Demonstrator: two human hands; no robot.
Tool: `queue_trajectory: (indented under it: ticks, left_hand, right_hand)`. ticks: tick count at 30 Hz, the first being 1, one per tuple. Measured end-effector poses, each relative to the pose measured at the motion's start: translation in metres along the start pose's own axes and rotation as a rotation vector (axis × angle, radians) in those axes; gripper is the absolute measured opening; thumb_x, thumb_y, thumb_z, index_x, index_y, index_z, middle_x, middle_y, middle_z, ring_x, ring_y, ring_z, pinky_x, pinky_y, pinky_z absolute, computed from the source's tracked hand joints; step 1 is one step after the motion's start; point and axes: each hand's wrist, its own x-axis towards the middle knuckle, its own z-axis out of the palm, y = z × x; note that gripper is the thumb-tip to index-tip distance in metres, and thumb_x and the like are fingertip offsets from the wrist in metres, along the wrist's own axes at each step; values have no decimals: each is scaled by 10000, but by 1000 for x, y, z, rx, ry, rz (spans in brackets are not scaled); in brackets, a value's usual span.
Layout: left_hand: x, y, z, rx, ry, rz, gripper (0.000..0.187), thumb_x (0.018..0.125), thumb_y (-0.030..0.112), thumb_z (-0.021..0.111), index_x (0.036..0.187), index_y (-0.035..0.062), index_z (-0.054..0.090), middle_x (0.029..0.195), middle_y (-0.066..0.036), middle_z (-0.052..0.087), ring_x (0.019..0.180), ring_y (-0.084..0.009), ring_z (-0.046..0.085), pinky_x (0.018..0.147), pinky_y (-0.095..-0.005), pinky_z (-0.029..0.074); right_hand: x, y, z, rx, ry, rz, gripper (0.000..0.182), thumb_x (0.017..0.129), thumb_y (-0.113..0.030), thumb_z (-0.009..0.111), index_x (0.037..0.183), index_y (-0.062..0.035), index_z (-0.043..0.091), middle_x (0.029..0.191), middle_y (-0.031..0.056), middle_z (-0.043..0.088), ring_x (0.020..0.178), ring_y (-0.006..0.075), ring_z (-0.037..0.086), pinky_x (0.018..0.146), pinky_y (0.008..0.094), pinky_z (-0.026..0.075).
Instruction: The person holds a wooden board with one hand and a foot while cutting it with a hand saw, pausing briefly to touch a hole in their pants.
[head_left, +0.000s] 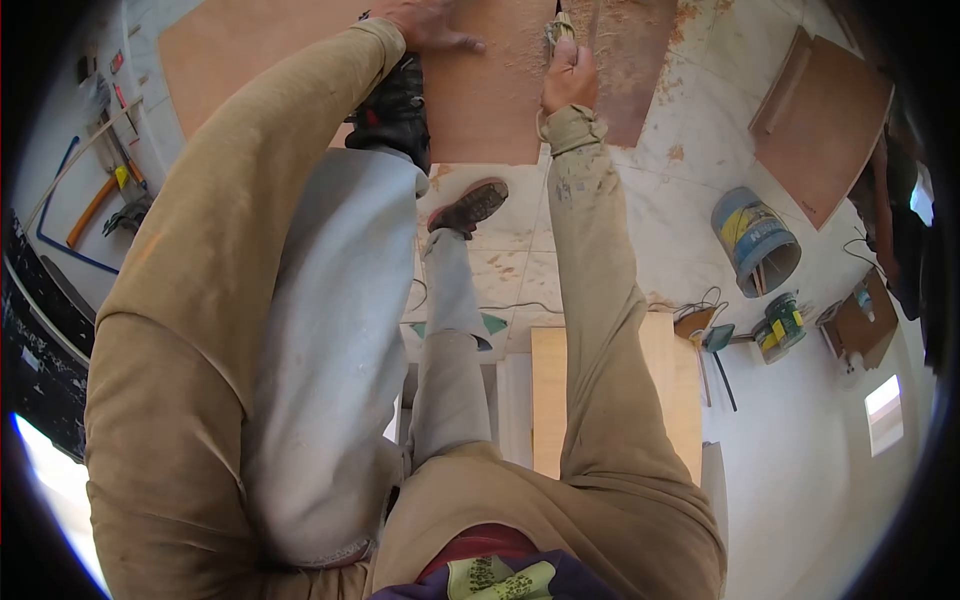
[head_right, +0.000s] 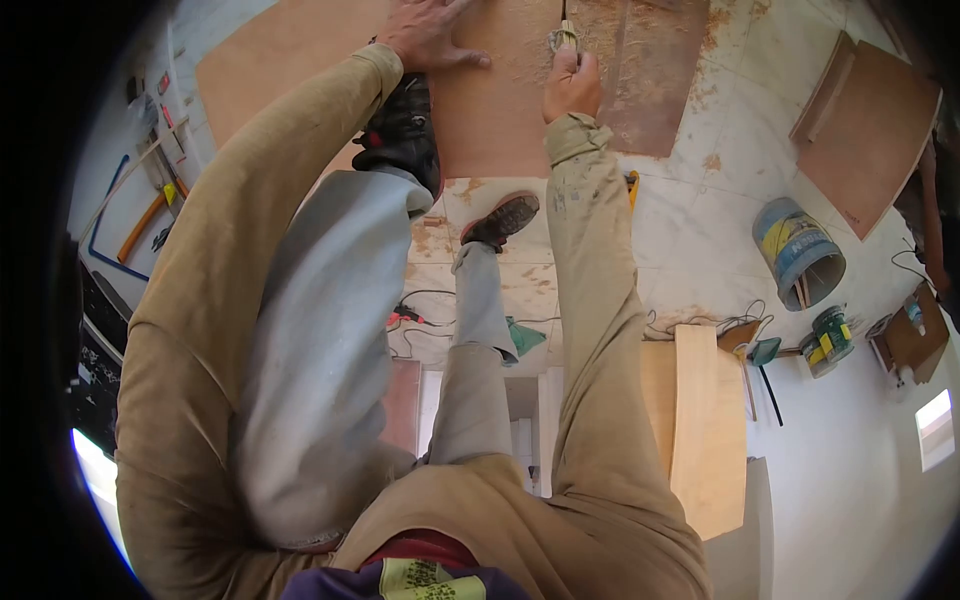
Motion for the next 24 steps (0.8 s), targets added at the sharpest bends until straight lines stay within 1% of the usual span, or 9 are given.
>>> queue_trajectory:
  ticks: [4, 6, 8, 10, 12, 13, 18, 21, 24]
  left_hand:
    - [3, 3, -6, 28, 4, 2, 1103, 643, 722, 751, 1544, 248, 328, 1639, -187, 132, 1496, -498, 39, 1100, -777, 134]
    - [1, 2, 1, 23, 13, 10, 1108, 641, 726, 751, 1545, 246, 326, 1639, -187, 133, 1496, -496, 43, 1099, -778, 132]
    - [2, 2, -2, 45, -8, -19, 1114, 637, 734, 747, 1545, 243, 328, 1640, -186, 134, 1496, -494, 48, 1099, -778, 131]
    - [2, 3, 0, 55, -24, -17, 1121, 634, 740, 745, 1546, 241, 326, 1641, -185, 131, 1497, -494, 48, 1100, -777, 127]
    - [4, 5, 3, 38, 1, -21, 1128, 631, 745, 743, 1549, 243, 323, 1644, -185, 126, 1496, -497, 44, 1103, -776, 120]
    - [3, 10, 3, 48, -11, -31, 1131, 632, 748, 741, 1552, 245, 318, 1646, -186, 120, 1496, -497, 40, 1106, -773, 116]
    - [4, 8, 1, 62, -26, -32, 1147, 633, 762, 732, 1561, 242, 302, 1649, -195, 103, 1497, -501, 33, 1115, -763, 108]
    - [4, 11, -3, 95, -38, -38, 1156, 634, 770, 725, 1562, 227, 300, 1648, -199, 106, 1497, -499, 41, 1116, -760, 114]
    - [5, 11, -2, 95, -35, -38, 1155, 635, 770, 725, 1562, 228, 301, 1648, -199, 107, 1498, -497, 42, 1116, -759, 116]
  right_hand:
    - [-88, -6, -61, 3, -100, 161, 370, 1023, -371, 504, 1058, -10, 578, 901, 251, 663, 805, 388, 645, 730, 453, 494]
    - [-174, -13, -112, 35, -127, 223, 299, 1033, -293, 490, 1099, -19, 587, 819, 181, 642, 724, 208, 606, 702, 342, 494]
    - [-202, -14, -133, 108, -124, 205, 289, 1032, -281, 491, 1120, -26, 596, 782, 139, 635, 699, 155, 568, 675, 323, 487]
    - [-152, -3, -102, 78, -152, 159, 288, 1034, -285, 493, 1132, -38, 604, 795, 141, 671, 681, 190, 603, 671, 355, 501]
    - [-59, 7, -30, 10, -17, 16, 318, 1028, -332, 501, 1028, -24, 582, 849, 256, 666, 765, 461, 639, 672, 454, 498]
    - [-16, 0, -11, 79, 30, -43, 349, 1018, -359, 511, 996, -15, 563, 830, 277, 638, 813, 510, 619, 672, 490, 483]
    - [-72, -2, -50, -29, -95, 166, 389, 1010, -405, 506, 1072, -26, 567, 889, 282, 664, 878, 513, 624, 719, 506, 493]
    - [-196, -14, -126, 30, -160, 294, 264, 1023, -274, 522, 1091, -24, 570, 837, 172, 685, 737, 187, 650, 675, 367, 505]
    - [-178, -13, -116, 84, -138, 236, 232, 1024, -243, 517, 1110, -37, 578, 819, 186, 688, 719, 263, 685, 649, 390, 512]
